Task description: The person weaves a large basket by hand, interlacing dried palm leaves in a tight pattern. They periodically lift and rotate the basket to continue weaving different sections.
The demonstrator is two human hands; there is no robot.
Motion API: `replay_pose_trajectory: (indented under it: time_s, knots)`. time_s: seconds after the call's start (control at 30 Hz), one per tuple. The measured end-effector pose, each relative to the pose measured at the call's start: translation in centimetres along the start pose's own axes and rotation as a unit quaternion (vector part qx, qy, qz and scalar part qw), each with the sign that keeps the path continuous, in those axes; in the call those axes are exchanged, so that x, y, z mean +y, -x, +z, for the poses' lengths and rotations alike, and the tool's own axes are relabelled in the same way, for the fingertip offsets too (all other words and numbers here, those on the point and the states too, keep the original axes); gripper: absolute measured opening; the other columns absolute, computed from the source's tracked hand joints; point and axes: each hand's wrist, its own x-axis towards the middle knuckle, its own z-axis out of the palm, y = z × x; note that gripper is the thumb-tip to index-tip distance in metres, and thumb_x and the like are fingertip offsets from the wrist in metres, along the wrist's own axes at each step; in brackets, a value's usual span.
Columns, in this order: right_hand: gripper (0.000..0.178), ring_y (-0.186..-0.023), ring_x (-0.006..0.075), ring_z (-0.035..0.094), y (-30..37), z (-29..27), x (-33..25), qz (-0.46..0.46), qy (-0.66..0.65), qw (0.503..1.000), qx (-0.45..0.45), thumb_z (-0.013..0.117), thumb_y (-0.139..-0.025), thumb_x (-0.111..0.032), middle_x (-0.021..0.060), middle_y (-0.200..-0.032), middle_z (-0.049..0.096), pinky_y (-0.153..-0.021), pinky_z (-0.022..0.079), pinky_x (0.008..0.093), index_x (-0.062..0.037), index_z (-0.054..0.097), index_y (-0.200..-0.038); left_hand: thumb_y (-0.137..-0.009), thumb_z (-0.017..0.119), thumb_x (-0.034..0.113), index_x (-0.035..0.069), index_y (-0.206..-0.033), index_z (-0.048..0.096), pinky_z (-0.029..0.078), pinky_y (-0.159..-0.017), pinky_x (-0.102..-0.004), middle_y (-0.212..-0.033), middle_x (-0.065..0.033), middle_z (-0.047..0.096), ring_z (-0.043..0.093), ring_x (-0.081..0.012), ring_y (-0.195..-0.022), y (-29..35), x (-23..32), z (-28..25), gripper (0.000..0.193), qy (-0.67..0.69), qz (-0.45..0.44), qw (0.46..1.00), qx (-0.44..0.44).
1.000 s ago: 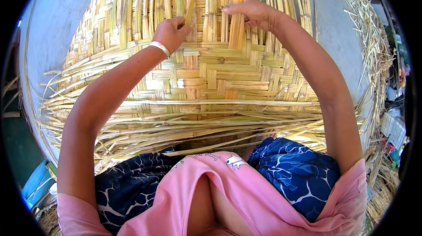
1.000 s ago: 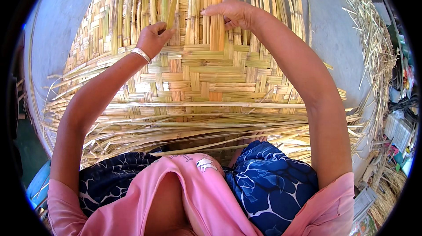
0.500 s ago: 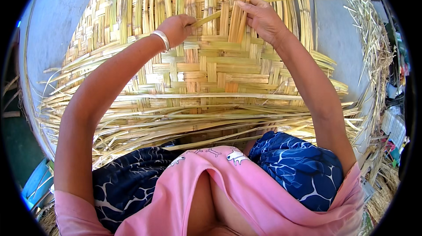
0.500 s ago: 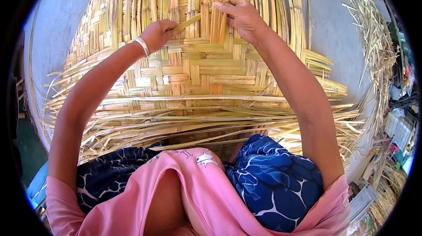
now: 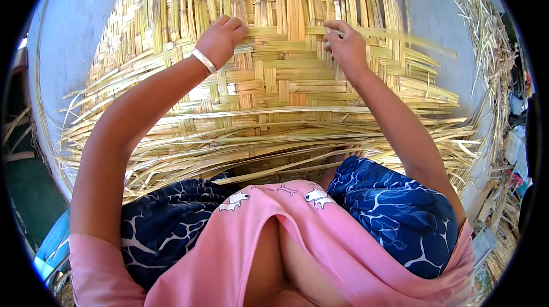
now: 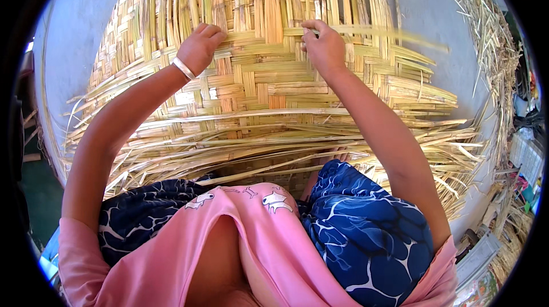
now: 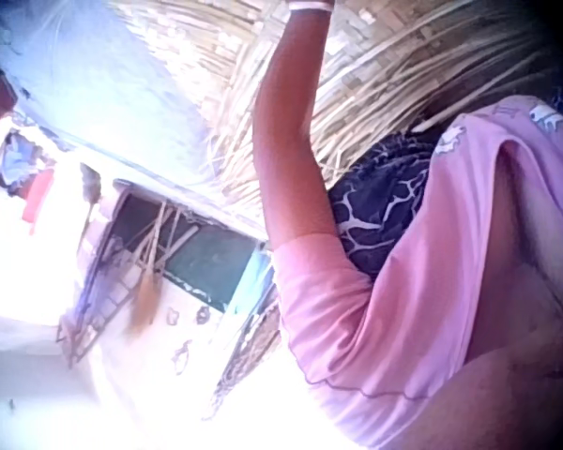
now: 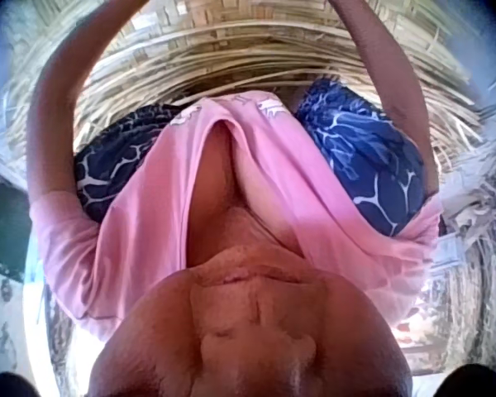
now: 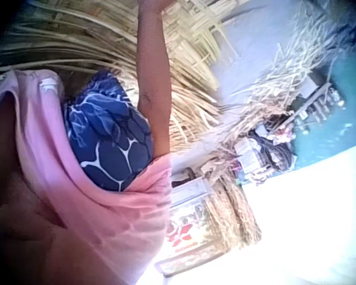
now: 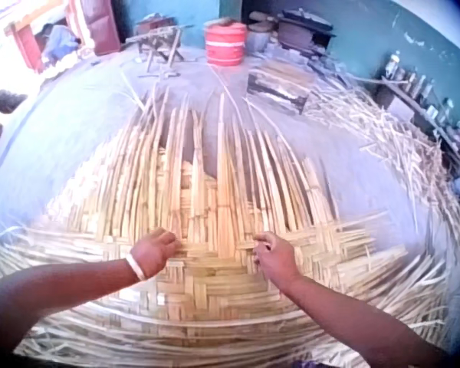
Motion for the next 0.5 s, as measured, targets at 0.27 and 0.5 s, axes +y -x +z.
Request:
replay_pose_trajectory:
  time_s: [0.27,0.5]
  knots:
    - [0.029,-0.093,0.0183,0.060,1.2,-4.6,2.5,0.020,-0.305,0.952,0.012,0.052,-0.091,-0.017,0.0100,-0.103,0.061,-0.074,0.050,0.0281,-0.0003,0.056,-0.113,-0.092,0.048,0.016,0.008,-0.113,0.058,0.055,-0.072,-0.0351,-0.109,-0.0101,0.058,0.063,-0.0261,-0.084,-7.3,6.1,-3.7,0.025,0.007,-0.045,0.986,-0.161]
    - [0.027,-0.095,0.0232,0.059,0.8,-8.8,4.4,0.087,-0.559,0.823,-0.054,0.047,-0.093,-0.028,0.0102,-0.098,0.059,-0.083,0.050,0.0367,-0.0027,0.056,-0.096,-0.082,0.064,0.028,0.005,-0.103,0.064,0.050,-0.074,-0.0413,-0.097,-0.0147,0.061,0.062,-0.0309,-0.079,-12.7,10.5,1.2,0.031,0.137,-0.038,0.986,-0.090]
